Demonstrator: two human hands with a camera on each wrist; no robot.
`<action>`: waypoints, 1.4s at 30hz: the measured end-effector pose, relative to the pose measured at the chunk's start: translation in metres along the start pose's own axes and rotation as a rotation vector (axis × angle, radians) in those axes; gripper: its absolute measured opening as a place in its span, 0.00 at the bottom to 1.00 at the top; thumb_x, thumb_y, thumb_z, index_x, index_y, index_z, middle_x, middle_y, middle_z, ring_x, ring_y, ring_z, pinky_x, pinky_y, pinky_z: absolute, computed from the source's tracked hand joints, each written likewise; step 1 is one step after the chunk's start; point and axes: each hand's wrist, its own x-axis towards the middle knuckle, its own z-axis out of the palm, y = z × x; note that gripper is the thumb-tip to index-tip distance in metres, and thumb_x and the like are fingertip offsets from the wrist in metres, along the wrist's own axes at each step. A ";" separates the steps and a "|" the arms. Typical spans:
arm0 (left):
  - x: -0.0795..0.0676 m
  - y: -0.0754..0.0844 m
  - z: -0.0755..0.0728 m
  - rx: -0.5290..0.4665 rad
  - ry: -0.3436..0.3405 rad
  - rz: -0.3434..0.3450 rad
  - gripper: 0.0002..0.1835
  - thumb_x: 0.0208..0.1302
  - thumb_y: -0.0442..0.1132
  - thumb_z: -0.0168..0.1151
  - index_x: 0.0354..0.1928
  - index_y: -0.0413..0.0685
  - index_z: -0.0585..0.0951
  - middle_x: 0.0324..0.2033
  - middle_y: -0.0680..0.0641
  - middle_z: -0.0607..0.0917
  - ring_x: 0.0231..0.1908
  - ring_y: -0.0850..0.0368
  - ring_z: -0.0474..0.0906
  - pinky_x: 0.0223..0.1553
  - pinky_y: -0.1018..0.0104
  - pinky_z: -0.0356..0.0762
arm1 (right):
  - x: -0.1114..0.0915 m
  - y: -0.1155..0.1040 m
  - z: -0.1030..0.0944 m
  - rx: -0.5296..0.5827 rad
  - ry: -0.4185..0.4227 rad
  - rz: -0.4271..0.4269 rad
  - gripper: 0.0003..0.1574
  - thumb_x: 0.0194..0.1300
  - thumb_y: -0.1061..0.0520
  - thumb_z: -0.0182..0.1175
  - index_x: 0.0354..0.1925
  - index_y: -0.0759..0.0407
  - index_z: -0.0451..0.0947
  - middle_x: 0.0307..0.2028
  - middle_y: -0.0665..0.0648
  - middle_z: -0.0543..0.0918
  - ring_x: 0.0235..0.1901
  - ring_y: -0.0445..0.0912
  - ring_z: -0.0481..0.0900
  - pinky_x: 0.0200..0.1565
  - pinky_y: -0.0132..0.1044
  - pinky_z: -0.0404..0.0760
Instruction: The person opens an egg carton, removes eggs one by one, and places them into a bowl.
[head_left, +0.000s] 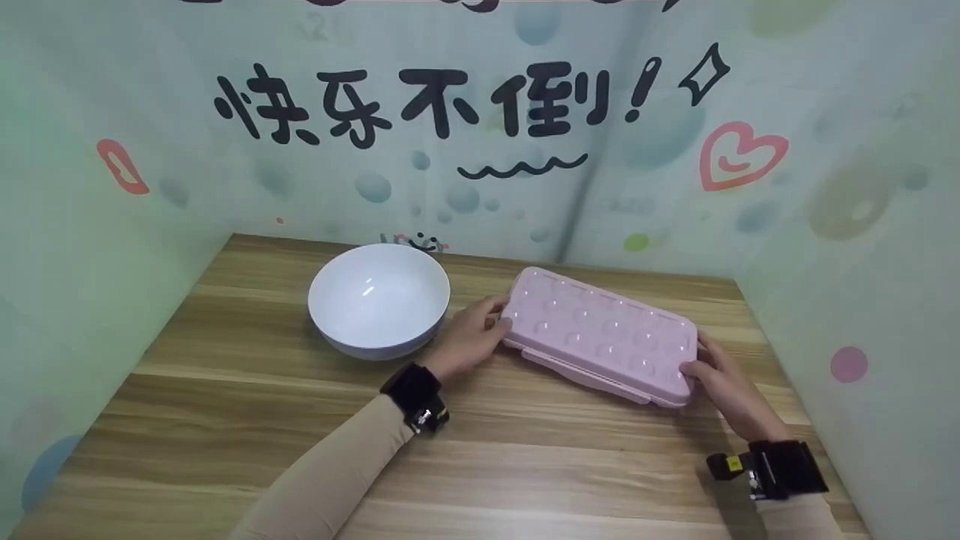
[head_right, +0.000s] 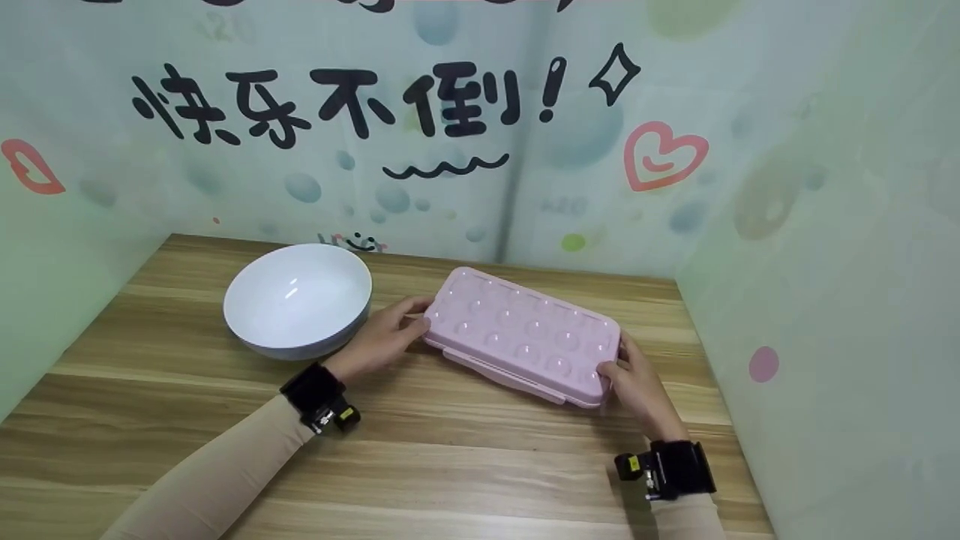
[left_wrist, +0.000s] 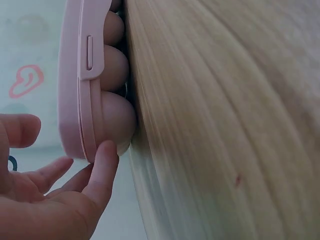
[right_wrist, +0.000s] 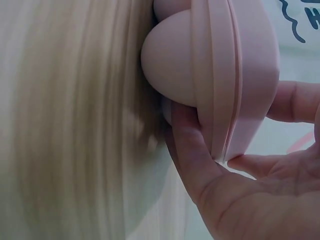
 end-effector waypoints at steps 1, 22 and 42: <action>0.000 -0.001 0.000 0.003 0.009 -0.002 0.29 0.81 0.47 0.53 0.78 0.48 0.69 0.72 0.42 0.77 0.68 0.47 0.78 0.72 0.53 0.71 | 0.001 -0.001 0.001 0.006 -0.006 -0.004 0.49 0.80 0.62 0.48 0.85 0.60 0.31 0.81 0.77 0.49 0.79 0.63 0.53 0.79 0.53 0.57; -0.009 -0.009 -0.004 -0.039 0.077 0.059 0.22 0.73 0.35 0.57 0.65 0.34 0.75 0.64 0.33 0.82 0.63 0.43 0.80 0.67 0.51 0.76 | 0.027 -0.013 0.008 -0.020 -0.048 -0.023 0.44 0.85 0.58 0.43 0.85 0.59 0.32 0.81 0.77 0.46 0.78 0.63 0.55 0.74 0.44 0.67; -0.018 -0.002 0.000 0.089 0.150 -0.010 0.20 0.71 0.41 0.60 0.61 0.41 0.74 0.56 0.38 0.81 0.60 0.43 0.76 0.67 0.47 0.71 | 0.065 -0.025 0.010 -0.179 -0.015 -0.078 0.40 0.85 0.58 0.38 0.84 0.65 0.35 0.83 0.71 0.40 0.83 0.66 0.37 0.81 0.58 0.40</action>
